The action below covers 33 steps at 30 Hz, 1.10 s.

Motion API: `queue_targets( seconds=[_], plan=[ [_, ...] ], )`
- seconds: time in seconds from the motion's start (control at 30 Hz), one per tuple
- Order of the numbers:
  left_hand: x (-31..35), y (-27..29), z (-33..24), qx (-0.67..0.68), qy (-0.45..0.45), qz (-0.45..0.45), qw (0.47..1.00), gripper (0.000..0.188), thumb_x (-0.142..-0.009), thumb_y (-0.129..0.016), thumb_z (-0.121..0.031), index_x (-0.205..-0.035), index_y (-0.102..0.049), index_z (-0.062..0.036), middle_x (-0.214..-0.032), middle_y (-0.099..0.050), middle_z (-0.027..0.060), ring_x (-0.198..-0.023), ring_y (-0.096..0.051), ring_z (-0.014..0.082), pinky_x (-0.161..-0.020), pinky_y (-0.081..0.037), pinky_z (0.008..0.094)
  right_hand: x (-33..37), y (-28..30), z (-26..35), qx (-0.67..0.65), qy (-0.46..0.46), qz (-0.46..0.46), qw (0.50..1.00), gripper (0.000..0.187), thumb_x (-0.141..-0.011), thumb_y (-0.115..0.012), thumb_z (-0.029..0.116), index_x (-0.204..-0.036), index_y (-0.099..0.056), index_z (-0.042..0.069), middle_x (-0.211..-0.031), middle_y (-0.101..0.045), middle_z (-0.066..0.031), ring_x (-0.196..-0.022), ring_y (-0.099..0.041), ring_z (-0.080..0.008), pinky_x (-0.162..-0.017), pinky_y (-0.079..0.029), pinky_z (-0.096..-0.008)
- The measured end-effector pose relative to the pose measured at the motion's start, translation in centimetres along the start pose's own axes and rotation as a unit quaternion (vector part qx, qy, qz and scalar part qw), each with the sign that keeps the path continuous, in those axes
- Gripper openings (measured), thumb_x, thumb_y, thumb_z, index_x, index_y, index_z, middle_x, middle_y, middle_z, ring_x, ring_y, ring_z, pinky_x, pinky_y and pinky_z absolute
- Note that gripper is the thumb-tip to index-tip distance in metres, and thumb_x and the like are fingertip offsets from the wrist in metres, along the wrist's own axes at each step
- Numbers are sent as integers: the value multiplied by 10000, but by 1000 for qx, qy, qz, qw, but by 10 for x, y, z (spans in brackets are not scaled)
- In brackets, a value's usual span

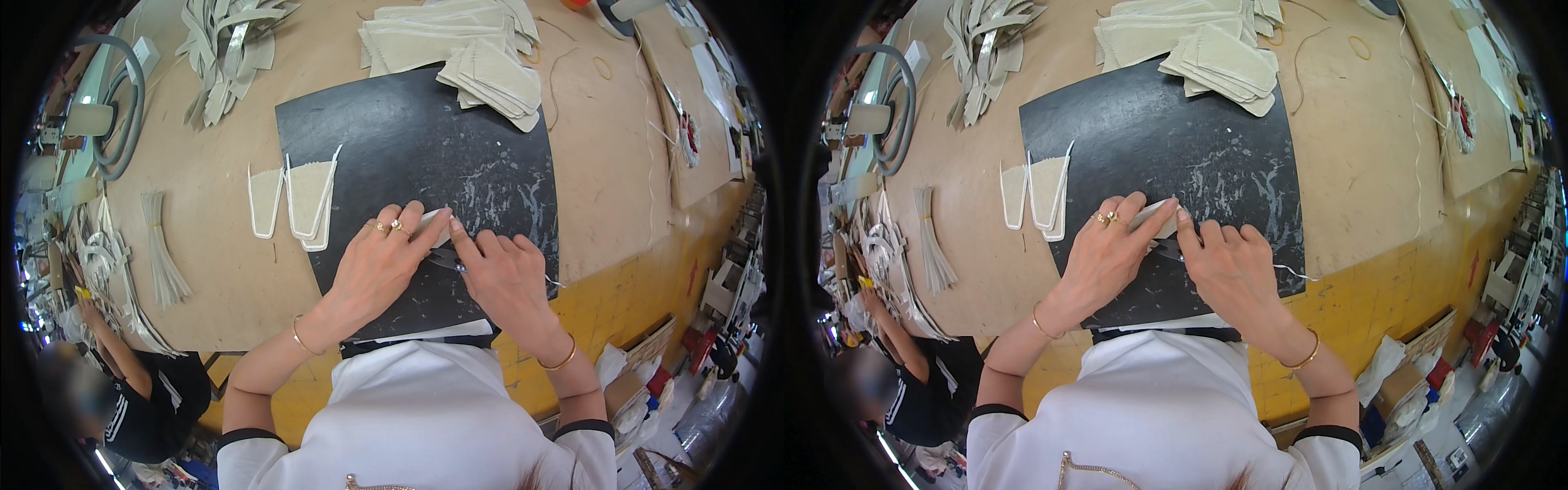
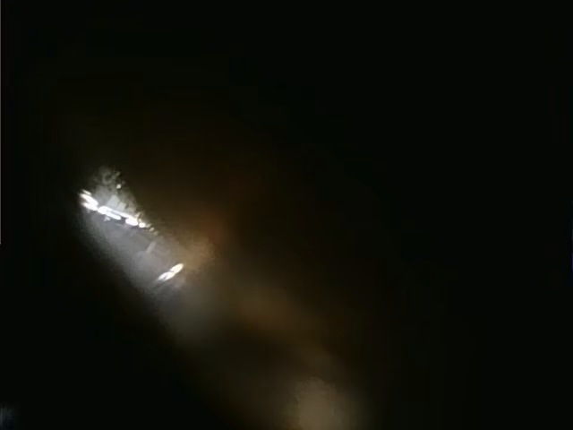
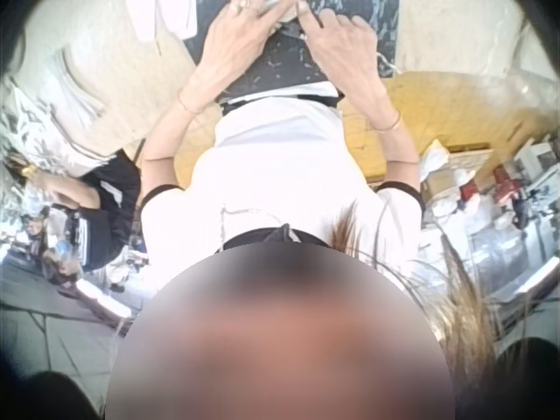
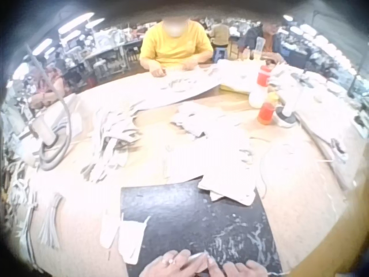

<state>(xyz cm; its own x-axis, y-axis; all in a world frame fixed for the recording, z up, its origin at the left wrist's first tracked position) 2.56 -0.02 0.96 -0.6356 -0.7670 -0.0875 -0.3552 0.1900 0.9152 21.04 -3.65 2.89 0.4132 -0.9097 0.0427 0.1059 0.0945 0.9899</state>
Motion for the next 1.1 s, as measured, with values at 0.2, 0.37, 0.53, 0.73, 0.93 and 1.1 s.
queue_targets(
  seconds=[0.2, 0.37, 0.53, 0.73, 0.93, 1.1],
  plan=[
    [-4, 7, 2, 43, 19, 3, 999, 571, -735, -698, 5, -1289, -598, -89, -1105, -536, 113, -941, -580, 258, -754, -539, 342, -2, 4, 8, -25, -32, 86, 995, 583, -779, -720, 147, -1348, -607, 88, -686, -571, -41, -583, -605, -198, -563, -452, -330],
    [9, 4, -8, 50, 137, -13, 989, 414, -872, -669, -100, -1280, -604, -81, -977, -536, 118, -823, -596, 270, -678, -510, 365, 23, 26, -28, -233, -137, 107, 957, 461, -842, -693, 121, -1298, -638, 79, -787, -650, -154, -691, -660, -296, -652, -510, -352],
    [20, -3, -15, -9, 190, -62, 980, 386, -898, -681, -224, -1249, -613, -78, -970, -548, 103, -798, -612, 247, -678, -492, 347, 48, 44, -51, -195, -279, 47, 939, 400, -871, -729, 205, -1242, -666, 69, -874, -679, -129, -741, -658, -311, -681, -517, -375],
    [17, 1, -7, 18, 121, -116, 986, 404, -873, -712, -243, -1232, -620, -84, -991, -542, 83, -799, -579, 240, -691, -468, 351, 4, 35, -37, -193, -169, -199, 946, 352, -865, -745, 260, -1144, -696, 52, -1073, -663, -95, -777, -671, -287, -704, -526, -374],
    [16, -4, -1, 34, 111, -106, 988, 419, -855, -735, -241, -1237, -637, -100, -1012, -538, 87, -804, -562, 252, -697, -470, 367, -49, 17, -1, -218, -166, -20, 961, 283, -906, -699, 268, -984, -697, -5, -988, -684, -139, -836, -686, -283, -713, -522, -366],
    [19, -8, -2, 28, 108, -114, 987, 459, -846, -742, -248, -1263, -628, -94, -1036, -528, 83, -850, -552, 246, -714, -466, 364, -63, 22, 3, -165, -188, 36, 967, 369, -918, -672, 363, -815, -686, 9, -706, -654, -120, -643, -653, -302, -599, -491, -383]
  ],
)
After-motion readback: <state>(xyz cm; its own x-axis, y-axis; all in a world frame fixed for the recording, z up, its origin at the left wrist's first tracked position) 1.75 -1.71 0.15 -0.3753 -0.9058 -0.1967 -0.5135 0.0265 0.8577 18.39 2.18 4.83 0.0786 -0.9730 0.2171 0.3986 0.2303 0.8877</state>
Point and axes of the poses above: each hand's wrist, its own x-axis away from the middle knuckle, its own y-axis out of the back of the hand, z = x × y, the point moved 1 cm from there along -x, towards the middle knuckle
